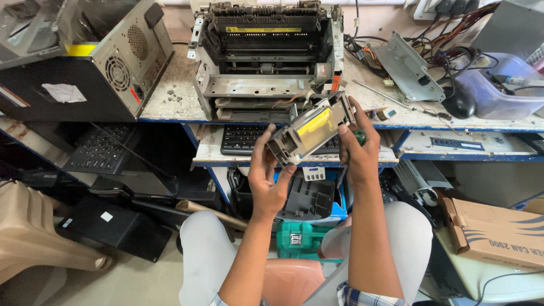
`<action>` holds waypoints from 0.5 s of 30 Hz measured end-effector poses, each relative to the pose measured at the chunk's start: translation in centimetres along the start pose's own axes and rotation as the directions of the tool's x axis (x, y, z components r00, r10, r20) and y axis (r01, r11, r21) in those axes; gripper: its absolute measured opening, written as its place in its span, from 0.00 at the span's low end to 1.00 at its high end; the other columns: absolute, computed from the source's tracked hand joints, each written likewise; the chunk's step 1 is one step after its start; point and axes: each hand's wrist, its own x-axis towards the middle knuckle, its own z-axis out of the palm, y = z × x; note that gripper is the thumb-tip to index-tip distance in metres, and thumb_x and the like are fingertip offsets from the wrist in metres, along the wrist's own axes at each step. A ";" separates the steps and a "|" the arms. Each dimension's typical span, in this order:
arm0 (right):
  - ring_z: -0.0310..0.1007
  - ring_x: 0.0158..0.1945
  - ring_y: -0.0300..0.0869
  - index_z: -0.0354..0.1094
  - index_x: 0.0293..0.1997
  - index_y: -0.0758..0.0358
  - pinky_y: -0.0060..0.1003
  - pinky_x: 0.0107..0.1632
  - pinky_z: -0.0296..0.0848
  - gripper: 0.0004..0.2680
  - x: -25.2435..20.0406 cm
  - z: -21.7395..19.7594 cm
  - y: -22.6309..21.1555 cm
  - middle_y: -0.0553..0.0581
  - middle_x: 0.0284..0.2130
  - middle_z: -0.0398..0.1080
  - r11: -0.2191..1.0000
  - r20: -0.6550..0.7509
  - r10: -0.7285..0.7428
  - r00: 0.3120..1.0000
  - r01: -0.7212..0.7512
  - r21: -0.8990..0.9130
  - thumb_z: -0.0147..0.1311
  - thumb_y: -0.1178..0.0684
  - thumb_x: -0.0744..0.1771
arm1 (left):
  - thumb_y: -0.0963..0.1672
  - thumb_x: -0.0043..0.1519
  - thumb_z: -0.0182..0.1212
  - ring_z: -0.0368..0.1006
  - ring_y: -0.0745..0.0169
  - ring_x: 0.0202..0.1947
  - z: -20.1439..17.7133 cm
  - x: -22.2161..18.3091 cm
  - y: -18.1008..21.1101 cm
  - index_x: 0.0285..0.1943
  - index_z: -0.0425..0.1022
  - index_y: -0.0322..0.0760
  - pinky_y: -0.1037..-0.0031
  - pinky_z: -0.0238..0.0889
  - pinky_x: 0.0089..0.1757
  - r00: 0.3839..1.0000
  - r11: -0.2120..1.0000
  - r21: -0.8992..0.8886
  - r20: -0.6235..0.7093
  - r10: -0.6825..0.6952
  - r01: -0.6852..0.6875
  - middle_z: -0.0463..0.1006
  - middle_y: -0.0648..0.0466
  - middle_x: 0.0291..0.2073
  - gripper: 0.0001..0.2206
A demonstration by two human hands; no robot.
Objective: The person installs a toner cartridge into a disassembled printer and uses a screwdriver to tighten screws on the internal mechanism.
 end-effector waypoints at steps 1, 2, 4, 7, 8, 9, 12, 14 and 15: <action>0.54 0.18 0.26 0.57 0.75 0.64 0.24 0.19 0.54 0.26 0.0 0.0 0.1 0.43 0.22 0.59 0.999 -0.008 0.003 1.000 -0.003 -0.038 0.58 0.51 0.67 | 0.42 0.66 0.68 0.64 0.51 0.72 0.1 -0.1 -0.1 0.79 0.55 0.34 0.61 0.65 0.66 1.000 1.000 0.009 0.005 0.025 -0.025 0.58 0.43 0.78 0.33; 0.55 0.19 0.26 0.57 0.75 0.63 0.23 0.19 0.54 0.26 0.1 0.1 0.3 0.43 0.22 0.60 0.997 -0.016 0.004 1.000 -0.005 -0.076 0.58 0.50 0.67 | 0.42 0.66 0.68 0.65 0.52 0.72 0.3 -0.2 -0.2 0.78 0.56 0.35 0.62 0.66 0.65 0.999 0.999 0.017 0.011 0.050 -0.050 0.59 0.43 0.77 0.32; 0.56 0.22 0.26 0.57 0.75 0.63 0.23 0.22 0.55 0.25 0.2 0.0 0.8 0.42 0.28 0.64 0.996 -0.022 -0.018 1.000 0.016 -0.093 0.58 0.48 0.68 | 0.40 0.65 0.68 0.68 0.52 0.70 0.5 -0.4 -0.3 0.75 0.59 0.36 0.64 0.70 0.63 0.991 0.987 0.095 0.027 0.131 -0.133 0.63 0.44 0.74 0.29; 0.56 0.25 0.25 0.60 0.74 0.64 0.23 0.25 0.55 0.24 0.3 0.0 1.2 0.43 0.33 0.68 0.997 -0.035 -0.046 0.998 0.044 -0.062 0.58 0.46 0.70 | 0.36 0.63 0.66 0.73 0.49 0.66 0.8 -0.4 -0.2 0.70 0.62 0.37 0.64 0.73 0.60 0.948 0.890 0.326 0.082 0.308 -0.318 0.70 0.44 0.69 0.26; 0.55 0.22 0.26 0.61 0.72 0.63 0.23 0.23 0.53 0.23 0.2 -0.1 1.2 0.44 0.29 0.65 0.997 -0.049 -0.021 0.999 0.017 -0.072 0.58 0.45 0.69 | 0.35 0.61 0.65 0.73 0.46 0.65 0.9 -0.5 -0.1 0.69 0.63 0.37 0.62 0.72 0.61 0.923 0.825 0.418 0.110 0.370 -0.381 0.71 0.44 0.67 0.26; 0.54 0.20 0.26 0.62 0.71 0.62 0.24 0.21 0.52 0.23 0.1 -0.2 1.1 0.45 0.24 0.62 0.997 -0.064 0.004 0.998 -0.010 -0.082 0.58 0.44 0.69 | 0.33 0.60 0.64 0.73 0.43 0.64 0.9 -0.6 -0.1 0.67 0.64 0.37 0.60 0.71 0.61 0.893 0.745 0.503 0.143 0.426 -0.437 0.72 0.44 0.64 0.26; 0.53 0.18 0.27 0.66 0.64 0.65 0.25 0.19 0.51 0.21 -0.1 -0.6 0.8 0.44 0.27 0.71 0.993 -0.001 0.098 0.995 -0.097 -0.068 0.55 0.42 0.68 | 0.31 0.61 0.61 0.75 0.42 0.63 0.9 -0.4 -0.1 0.65 0.66 0.39 0.60 0.72 0.56 0.838 0.663 0.518 0.255 0.483 -0.540 0.74 0.45 0.63 0.24; 0.52 0.17 0.28 0.68 0.59 0.68 0.26 0.19 0.49 0.19 0.0 -0.7 0.9 0.44 0.21 0.63 0.984 0.046 0.143 0.989 -0.137 -0.113 0.55 0.42 0.69 | 0.31 0.62 0.60 0.77 0.41 0.62 0.7 -0.3 0.0 0.64 0.68 0.39 0.60 0.73 0.55 0.809 0.631 0.510 0.309 0.500 -0.585 0.76 0.46 0.61 0.22; 0.51 0.16 0.29 0.70 0.57 0.69 0.27 0.18 0.48 0.19 0.0 -0.8 1.0 0.44 0.17 0.60 0.979 0.069 0.166 0.984 -0.156 -0.135 0.55 0.41 0.69 | 0.32 0.63 0.59 0.77 0.41 0.61 0.6 -0.3 0.1 0.63 0.70 0.40 0.61 0.74 0.54 0.794 0.615 0.505 0.336 0.507 -0.606 0.76 0.47 0.60 0.21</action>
